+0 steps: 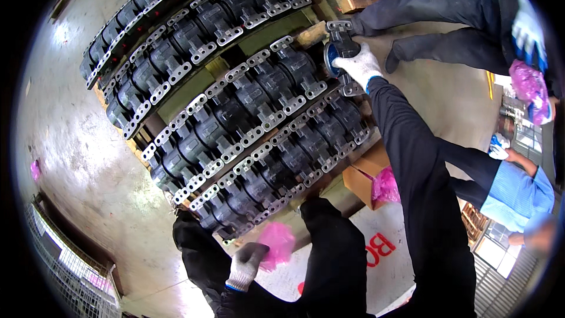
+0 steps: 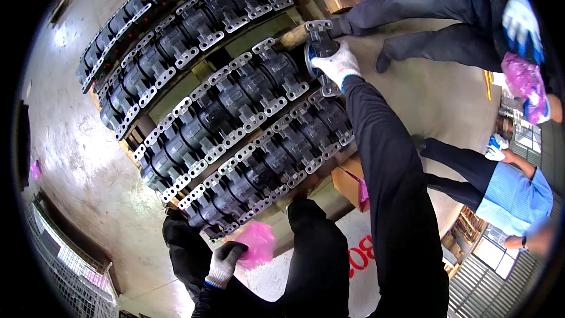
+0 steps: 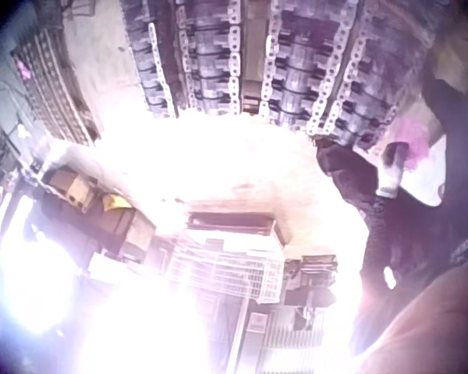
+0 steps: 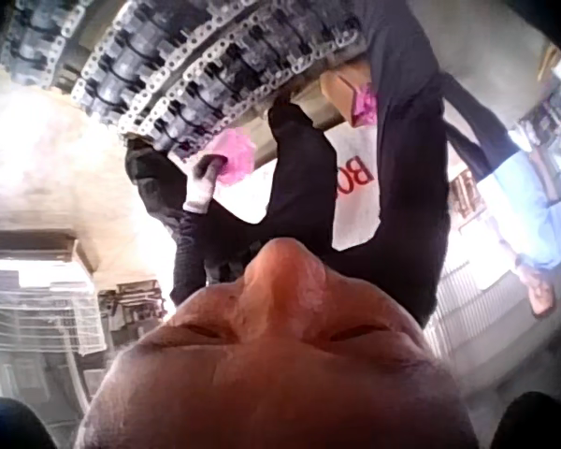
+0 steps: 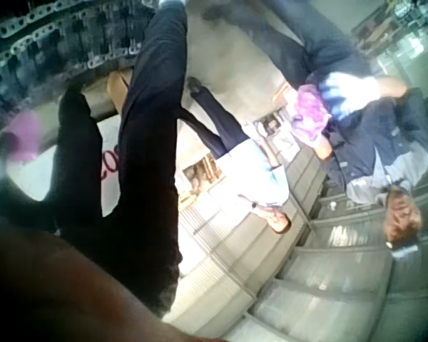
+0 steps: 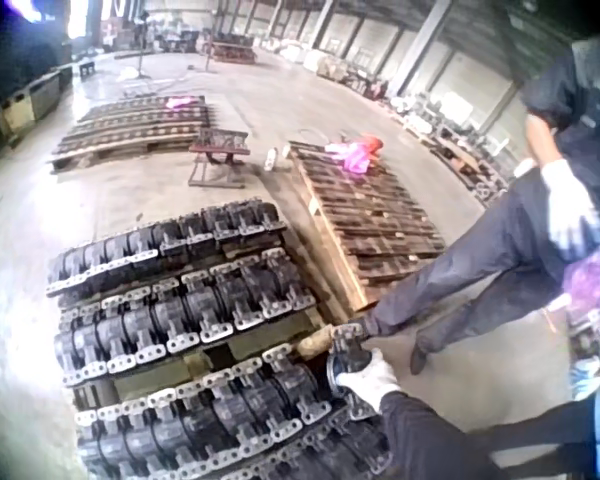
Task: The person unpacks cylindrical mechanical components from pink plastic bags and places them onto a wooden pallet. They then use a small metal tool to scrape a white substance from a flat board and apply it to the components on the pallet.
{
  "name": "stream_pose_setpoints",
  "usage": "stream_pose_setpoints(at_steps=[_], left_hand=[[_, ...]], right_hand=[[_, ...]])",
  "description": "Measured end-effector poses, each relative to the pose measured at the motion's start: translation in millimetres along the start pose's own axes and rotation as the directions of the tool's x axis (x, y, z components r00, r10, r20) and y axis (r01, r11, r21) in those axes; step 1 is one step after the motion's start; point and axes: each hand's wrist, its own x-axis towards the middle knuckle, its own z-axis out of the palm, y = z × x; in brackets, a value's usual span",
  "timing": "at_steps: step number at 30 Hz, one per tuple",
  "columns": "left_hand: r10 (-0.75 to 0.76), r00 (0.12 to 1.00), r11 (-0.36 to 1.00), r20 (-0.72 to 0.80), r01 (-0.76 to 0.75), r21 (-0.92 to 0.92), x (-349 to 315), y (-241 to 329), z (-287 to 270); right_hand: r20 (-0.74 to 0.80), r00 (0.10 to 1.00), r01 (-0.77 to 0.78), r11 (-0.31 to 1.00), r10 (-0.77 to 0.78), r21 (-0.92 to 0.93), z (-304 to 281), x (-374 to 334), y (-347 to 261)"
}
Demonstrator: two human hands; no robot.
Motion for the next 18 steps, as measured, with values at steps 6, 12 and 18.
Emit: stream_pose_setpoints(at_steps=[6, 12, 18], left_hand=[[-0.019, 0.967, 0.979, 0.254, -0.033, 0.199, 69, -11, 12], [-0.002, 0.942, 0.995, 0.336, -0.031, 0.091, 101, -5, 16], [0.038, 0.917, 0.992, 0.397, -0.081, 0.092, 101, 15, 12]], right_hand=[[0.085, 0.991, 0.103, 0.995, -0.103, -0.002, 44, 65, 9], [0.166, 0.971, 0.175, 0.985, -0.172, -0.003, 72, 95, 21], [0.264, 0.938, 0.143, 0.943, -0.227, 0.300, 79, 106, 50]])
